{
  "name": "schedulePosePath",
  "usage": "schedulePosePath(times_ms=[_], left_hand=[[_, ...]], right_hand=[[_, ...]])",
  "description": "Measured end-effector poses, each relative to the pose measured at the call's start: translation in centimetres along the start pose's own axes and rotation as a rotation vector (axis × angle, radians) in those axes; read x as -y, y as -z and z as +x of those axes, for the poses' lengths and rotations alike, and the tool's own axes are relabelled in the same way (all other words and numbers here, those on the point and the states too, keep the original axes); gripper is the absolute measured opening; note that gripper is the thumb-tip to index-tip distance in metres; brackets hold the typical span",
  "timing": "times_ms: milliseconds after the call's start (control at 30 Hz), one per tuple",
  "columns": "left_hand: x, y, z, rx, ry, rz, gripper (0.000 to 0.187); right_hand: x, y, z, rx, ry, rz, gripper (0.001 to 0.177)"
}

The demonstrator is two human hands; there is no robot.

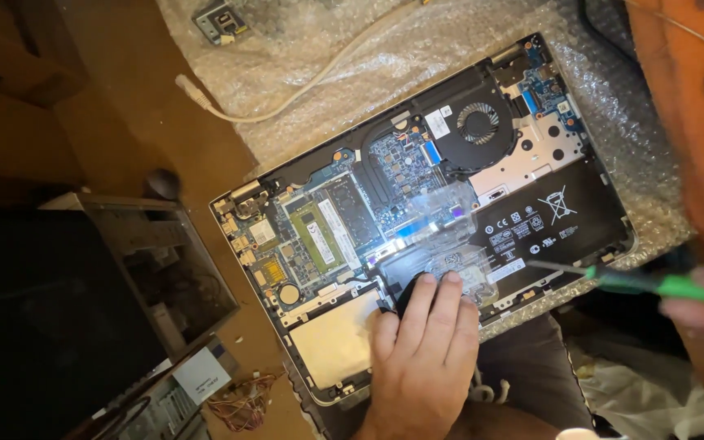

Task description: Using a screwdriver to secure internal components and then placing the bottom cover on a laptop.

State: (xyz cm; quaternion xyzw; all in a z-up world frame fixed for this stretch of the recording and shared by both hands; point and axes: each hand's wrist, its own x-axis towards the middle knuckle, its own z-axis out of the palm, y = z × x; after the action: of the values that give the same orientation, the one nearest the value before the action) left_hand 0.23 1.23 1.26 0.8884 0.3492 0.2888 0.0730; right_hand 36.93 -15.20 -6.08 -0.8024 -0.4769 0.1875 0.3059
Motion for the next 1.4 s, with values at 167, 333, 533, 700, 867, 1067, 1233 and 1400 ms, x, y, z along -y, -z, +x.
schedulePosePath(times_ms=[167,333,533,700,867,1067,1233,1400], left_hand=[[-0.2,-0.1,0.6,-0.014,0.003,0.046,0.008],[-0.4,0.0,1.0,-0.057,0.014,0.122,0.015],[-0.4,0.0,1.0,-0.072,0.021,0.113,0.019],[-0.3,0.0,0.9,-0.062,0.006,0.114,0.024],[-0.2,-0.1,0.9,-0.063,0.007,0.098,0.024],[0.1,0.1,1.3,-0.066,0.006,-0.040,0.021],[0.3,0.2,1.2,-0.042,0.033,-0.157,0.022],[0.2,-0.2,0.6,-0.027,0.127,-0.281,0.007]], right_hand=[[19.3,-0.4,2.4,0.284,0.256,-0.205,0.030],[23.3,-2.2,2.7,0.113,0.572,-0.296,0.026],[24.5,-2.4,3.1,0.094,0.639,-0.413,0.022],[23.6,-2.9,3.0,0.093,0.654,-0.449,0.020],[23.6,-3.0,3.0,0.074,0.684,-0.418,0.022],[23.4,-2.1,2.4,0.094,0.582,-0.398,0.023],[23.4,-1.6,1.9,0.140,0.489,-0.176,0.031],[22.0,-1.3,0.6,0.136,0.411,-0.124,0.035]])
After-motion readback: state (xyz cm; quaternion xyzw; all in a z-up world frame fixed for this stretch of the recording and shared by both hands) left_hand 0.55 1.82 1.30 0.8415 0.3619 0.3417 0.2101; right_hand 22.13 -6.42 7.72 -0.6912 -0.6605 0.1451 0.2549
